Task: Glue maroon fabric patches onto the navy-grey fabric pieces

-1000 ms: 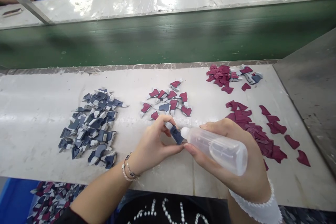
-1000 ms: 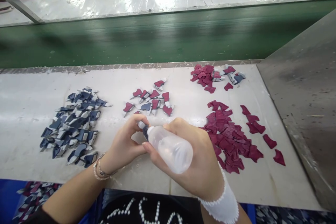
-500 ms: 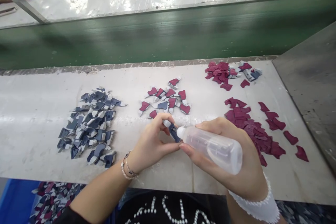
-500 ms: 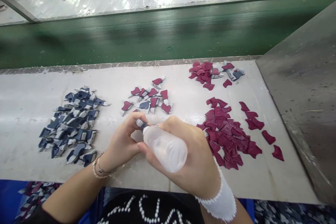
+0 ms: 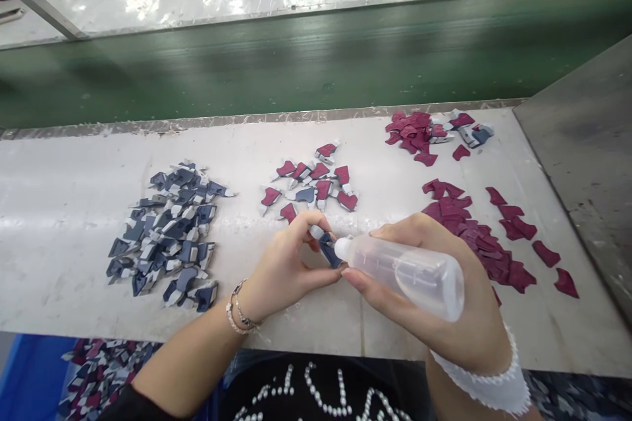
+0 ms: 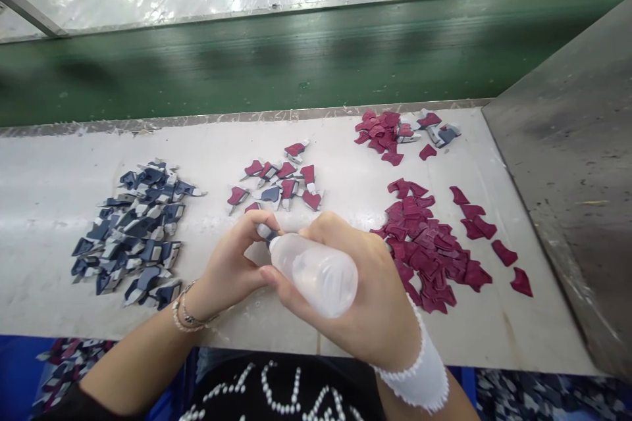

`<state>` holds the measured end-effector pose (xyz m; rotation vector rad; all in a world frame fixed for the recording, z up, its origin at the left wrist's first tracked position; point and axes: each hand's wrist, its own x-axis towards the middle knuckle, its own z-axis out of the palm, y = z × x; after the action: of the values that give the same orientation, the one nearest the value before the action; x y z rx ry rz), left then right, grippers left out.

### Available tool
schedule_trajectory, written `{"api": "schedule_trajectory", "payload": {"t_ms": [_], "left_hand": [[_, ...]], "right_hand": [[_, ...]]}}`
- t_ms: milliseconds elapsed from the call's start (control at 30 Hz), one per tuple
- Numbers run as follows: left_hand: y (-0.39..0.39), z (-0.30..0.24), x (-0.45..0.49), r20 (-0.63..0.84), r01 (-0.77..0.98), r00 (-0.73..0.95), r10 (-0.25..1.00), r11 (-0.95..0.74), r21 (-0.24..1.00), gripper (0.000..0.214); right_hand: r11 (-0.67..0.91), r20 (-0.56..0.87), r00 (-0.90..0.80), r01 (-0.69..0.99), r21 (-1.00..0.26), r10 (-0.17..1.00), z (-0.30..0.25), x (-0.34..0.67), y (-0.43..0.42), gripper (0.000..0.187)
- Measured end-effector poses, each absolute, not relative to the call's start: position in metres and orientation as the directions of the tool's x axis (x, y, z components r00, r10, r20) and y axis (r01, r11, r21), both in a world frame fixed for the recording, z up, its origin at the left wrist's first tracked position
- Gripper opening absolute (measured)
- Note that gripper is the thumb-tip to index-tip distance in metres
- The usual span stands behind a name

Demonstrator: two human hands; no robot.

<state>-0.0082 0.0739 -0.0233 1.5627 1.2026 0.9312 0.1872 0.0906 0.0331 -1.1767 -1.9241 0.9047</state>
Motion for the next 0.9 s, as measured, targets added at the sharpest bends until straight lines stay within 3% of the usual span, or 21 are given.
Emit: {"api": "schedule_trajectory", "payload": {"t_ms": [467,900], "left_hand": [[0.0765,-0.0191,-0.0117,0.025,0.347,0.115,0.993,-0.064,0.936,0.044],[0.0742,-0.0189,-0.0098,0.051,0.42,0.26,0.964,-0.161,0.893,0.042]], "right_hand": [[0.376,0.168,-0.451,0.425,-0.824,0.877,0.0394,0.1924,0.0932,0.024],[0.361,0.17,-0.424,0.425,-0.83,0.89,0.0381,0.1929,0.0933,0.024]]}}
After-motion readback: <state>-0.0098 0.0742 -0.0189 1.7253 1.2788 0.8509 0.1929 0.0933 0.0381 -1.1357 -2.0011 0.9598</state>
